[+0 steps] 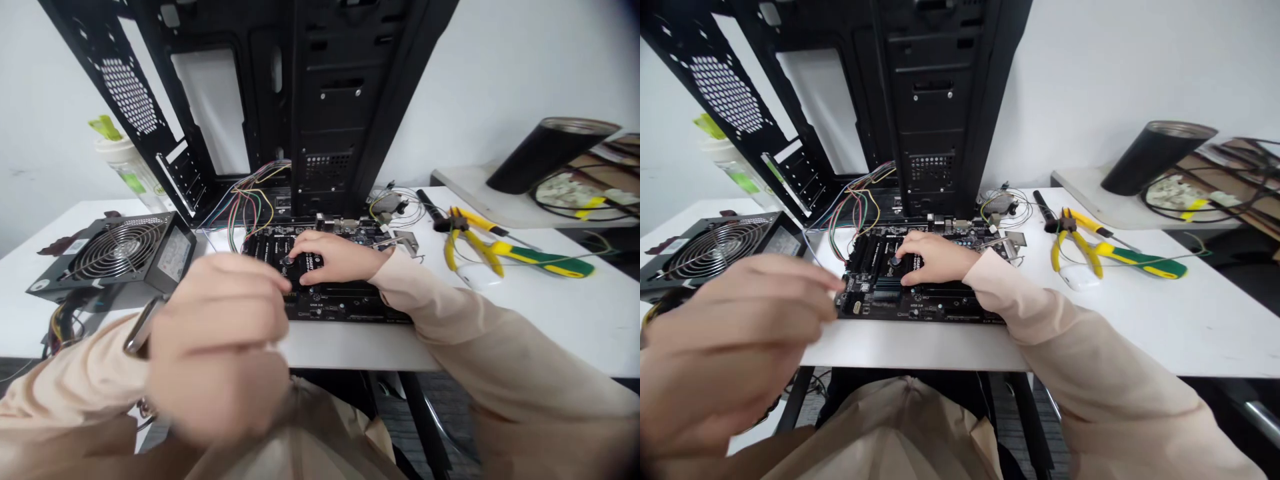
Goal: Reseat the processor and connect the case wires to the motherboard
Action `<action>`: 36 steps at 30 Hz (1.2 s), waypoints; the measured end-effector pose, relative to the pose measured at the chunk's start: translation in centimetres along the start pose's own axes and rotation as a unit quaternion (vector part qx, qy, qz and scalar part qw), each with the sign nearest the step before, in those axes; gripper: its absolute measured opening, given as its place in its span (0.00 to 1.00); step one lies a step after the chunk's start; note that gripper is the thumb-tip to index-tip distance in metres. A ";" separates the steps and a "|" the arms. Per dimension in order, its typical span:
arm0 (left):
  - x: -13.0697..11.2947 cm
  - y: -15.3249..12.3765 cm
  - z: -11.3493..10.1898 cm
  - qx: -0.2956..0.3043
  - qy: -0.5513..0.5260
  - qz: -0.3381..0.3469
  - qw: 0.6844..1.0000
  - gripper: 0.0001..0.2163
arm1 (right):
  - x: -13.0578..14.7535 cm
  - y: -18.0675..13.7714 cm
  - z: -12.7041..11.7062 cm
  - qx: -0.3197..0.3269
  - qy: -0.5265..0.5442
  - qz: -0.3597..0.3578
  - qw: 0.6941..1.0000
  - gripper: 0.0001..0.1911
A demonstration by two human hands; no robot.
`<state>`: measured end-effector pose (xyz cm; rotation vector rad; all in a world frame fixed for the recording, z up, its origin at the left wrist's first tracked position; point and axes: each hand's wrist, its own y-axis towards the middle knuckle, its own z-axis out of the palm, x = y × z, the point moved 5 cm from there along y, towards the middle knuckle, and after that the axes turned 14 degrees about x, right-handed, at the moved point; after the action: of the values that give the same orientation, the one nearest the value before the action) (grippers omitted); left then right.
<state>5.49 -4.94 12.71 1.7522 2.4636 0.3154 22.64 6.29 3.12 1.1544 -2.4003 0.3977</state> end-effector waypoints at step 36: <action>5.4 1.1 7.1 0.136 0.056 -0.092 0.985 0.35 | 0.3 0.2 0.5 -0.074 -0.016 0.022 0.997 0.14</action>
<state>6.17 1.30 6.30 1.6171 2.8415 0.0627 22.18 6.06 2.83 1.0503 -2.4414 0.2113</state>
